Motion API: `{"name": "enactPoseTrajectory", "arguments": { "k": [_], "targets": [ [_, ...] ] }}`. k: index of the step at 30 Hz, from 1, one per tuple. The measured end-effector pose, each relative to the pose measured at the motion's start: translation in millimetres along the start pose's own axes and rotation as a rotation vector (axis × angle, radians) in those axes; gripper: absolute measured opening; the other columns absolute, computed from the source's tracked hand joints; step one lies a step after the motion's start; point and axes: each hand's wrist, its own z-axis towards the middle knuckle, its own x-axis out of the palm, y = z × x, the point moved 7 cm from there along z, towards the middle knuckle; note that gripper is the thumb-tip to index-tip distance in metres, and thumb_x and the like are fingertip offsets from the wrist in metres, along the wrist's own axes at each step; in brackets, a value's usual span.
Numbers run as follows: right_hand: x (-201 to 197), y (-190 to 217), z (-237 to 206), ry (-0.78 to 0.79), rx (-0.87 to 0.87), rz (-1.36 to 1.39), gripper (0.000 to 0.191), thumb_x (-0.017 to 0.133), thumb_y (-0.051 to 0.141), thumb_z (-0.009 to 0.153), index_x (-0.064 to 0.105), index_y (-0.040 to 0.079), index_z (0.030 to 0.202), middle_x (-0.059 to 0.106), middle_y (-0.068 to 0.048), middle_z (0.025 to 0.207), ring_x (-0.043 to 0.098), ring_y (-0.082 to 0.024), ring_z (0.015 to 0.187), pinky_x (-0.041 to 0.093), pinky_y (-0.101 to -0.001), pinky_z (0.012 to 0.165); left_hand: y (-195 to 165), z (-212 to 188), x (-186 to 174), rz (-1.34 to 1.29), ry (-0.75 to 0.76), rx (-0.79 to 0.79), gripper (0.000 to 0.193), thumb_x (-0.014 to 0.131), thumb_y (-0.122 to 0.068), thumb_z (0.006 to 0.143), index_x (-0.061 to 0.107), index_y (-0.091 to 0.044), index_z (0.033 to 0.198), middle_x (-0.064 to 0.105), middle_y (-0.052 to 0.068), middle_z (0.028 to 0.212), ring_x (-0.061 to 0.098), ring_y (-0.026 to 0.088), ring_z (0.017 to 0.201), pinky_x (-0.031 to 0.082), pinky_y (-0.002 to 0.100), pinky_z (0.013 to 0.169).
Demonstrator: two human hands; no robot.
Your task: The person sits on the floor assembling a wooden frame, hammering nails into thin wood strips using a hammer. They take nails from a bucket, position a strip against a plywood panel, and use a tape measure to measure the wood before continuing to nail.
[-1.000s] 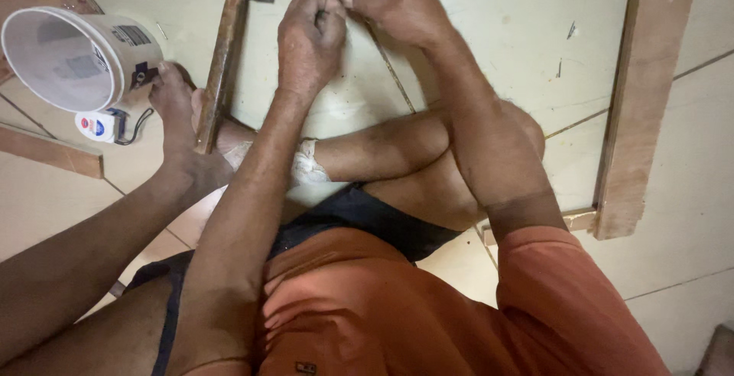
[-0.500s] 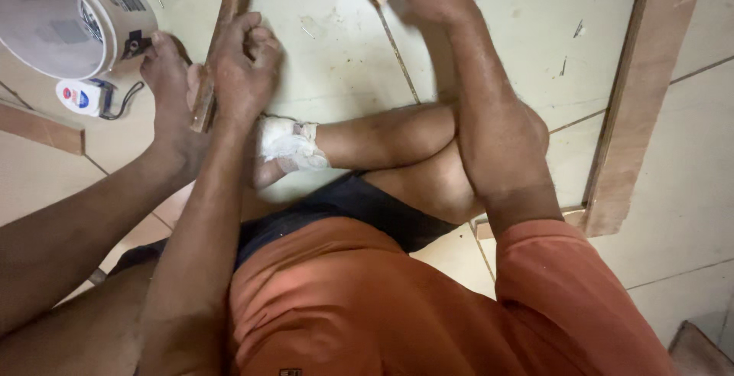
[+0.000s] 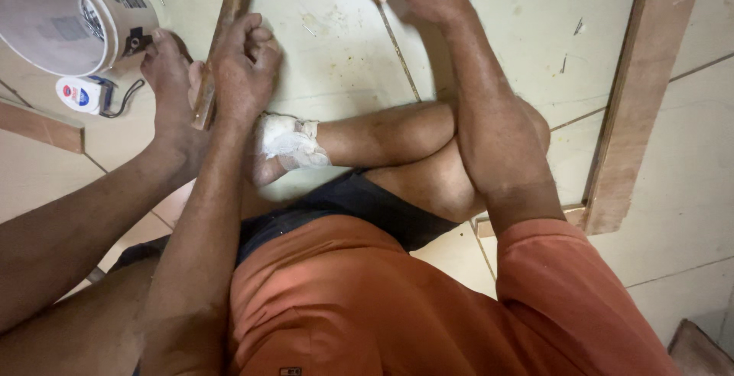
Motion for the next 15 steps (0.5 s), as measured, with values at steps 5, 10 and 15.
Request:
{"name": "enactPoseTrajectory", "arguments": {
  "k": [5,10,15],
  "targets": [
    [0,0,1,-0.016,-0.032,0.006,0.026,0.084,0.030,0.096,0.075,0.006,0.105,0.077,-0.007,0.088,0.076,-0.018,0.082,0.063,-0.0328,0.071,-2,-1,0,0.026,0.001,0.016,0.035,0.068,-0.002,0.099,0.061,0.006,0.133,0.070,0.012,0.114,0.071,0.018,0.101,0.061,0.029,0.086],
    [-1,5,-2,0.026,-0.008,0.035,0.019,0.080,0.025,0.101,0.076,0.008,0.108,0.079,-0.005,0.096,0.077,-0.017,0.089,0.061,-0.0362,0.079,-9,-5,-19,0.128,-0.033,0.005,0.029,0.063,-0.005,0.104,0.066,0.001,0.131,0.068,0.013,0.114,0.070,0.020,0.095,0.062,0.032,0.085],
    [-5,23,-6,0.030,-0.017,0.068,0.010,0.077,0.017,0.101,0.075,0.009,0.106,0.077,-0.003,0.094,0.075,-0.016,0.089,0.060,-0.0364,0.079,-29,-8,-47,0.640,-0.098,0.266,0.043,0.077,-0.008,0.088,0.065,-0.001,0.128,0.066,0.020,0.111,0.065,0.035,0.102,0.053,0.045,0.092]
  ]
}}
